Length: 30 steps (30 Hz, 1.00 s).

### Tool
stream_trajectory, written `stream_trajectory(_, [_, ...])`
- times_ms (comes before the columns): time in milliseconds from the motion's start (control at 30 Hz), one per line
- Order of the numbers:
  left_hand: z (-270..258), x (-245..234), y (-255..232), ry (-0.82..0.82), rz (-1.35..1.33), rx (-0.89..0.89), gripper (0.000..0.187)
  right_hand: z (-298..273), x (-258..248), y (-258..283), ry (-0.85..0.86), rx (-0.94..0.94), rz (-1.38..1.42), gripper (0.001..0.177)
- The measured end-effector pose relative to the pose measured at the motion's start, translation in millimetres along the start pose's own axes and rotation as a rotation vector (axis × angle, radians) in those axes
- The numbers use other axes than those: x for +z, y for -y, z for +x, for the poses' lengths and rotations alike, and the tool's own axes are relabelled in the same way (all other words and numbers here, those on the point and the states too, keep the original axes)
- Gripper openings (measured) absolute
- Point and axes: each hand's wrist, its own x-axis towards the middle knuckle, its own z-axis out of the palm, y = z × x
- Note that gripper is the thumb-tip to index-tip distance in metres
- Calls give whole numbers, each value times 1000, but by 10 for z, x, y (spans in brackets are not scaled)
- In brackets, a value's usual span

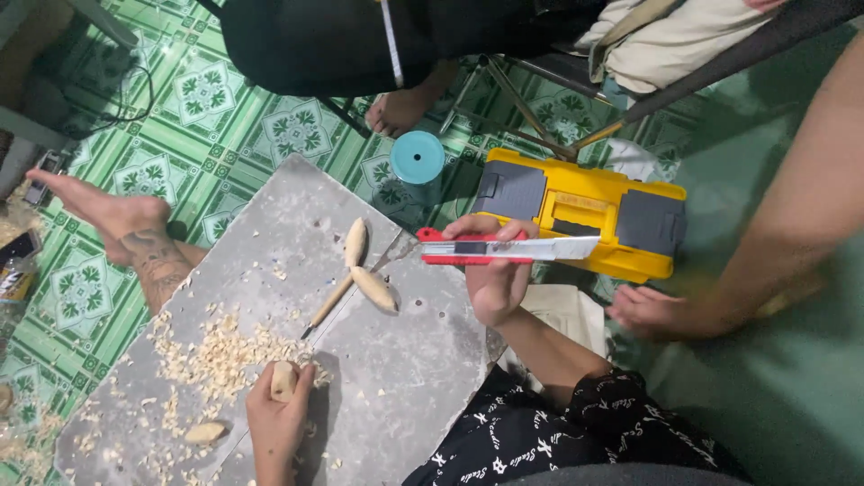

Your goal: Carving and shaping small wooden pieces into petal-like forms using a hand knife on a stone slab.

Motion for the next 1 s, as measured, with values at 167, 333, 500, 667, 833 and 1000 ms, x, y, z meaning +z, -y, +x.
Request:
stream_trajectory(167, [-12, -31, -18, 33, 44, 44, 27, -97, 143, 51, 83, 21, 90, 15])
stream_trajectory(333, [-25, -53, -24, 51, 66, 112, 36, -136, 219, 78, 103, 26, 136, 21])
stream_trajectory(500, [5, -67, 40, 82, 36, 98, 32, -92, 305, 140, 212, 81, 196, 24])
stream_trajectory(667, [36, -80, 40, 90, 51, 57, 29, -65, 372, 173, 283, 122, 285, 21])
stream_trajectory(833, [3, -101, -51, 95, 76, 13, 30, -72, 425, 163, 286, 128, 317, 20])
stream_trajectory(1000, [-12, -121, -64, 126, -20, -25, 31, -74, 490, 191, 338, 199, 307, 25])
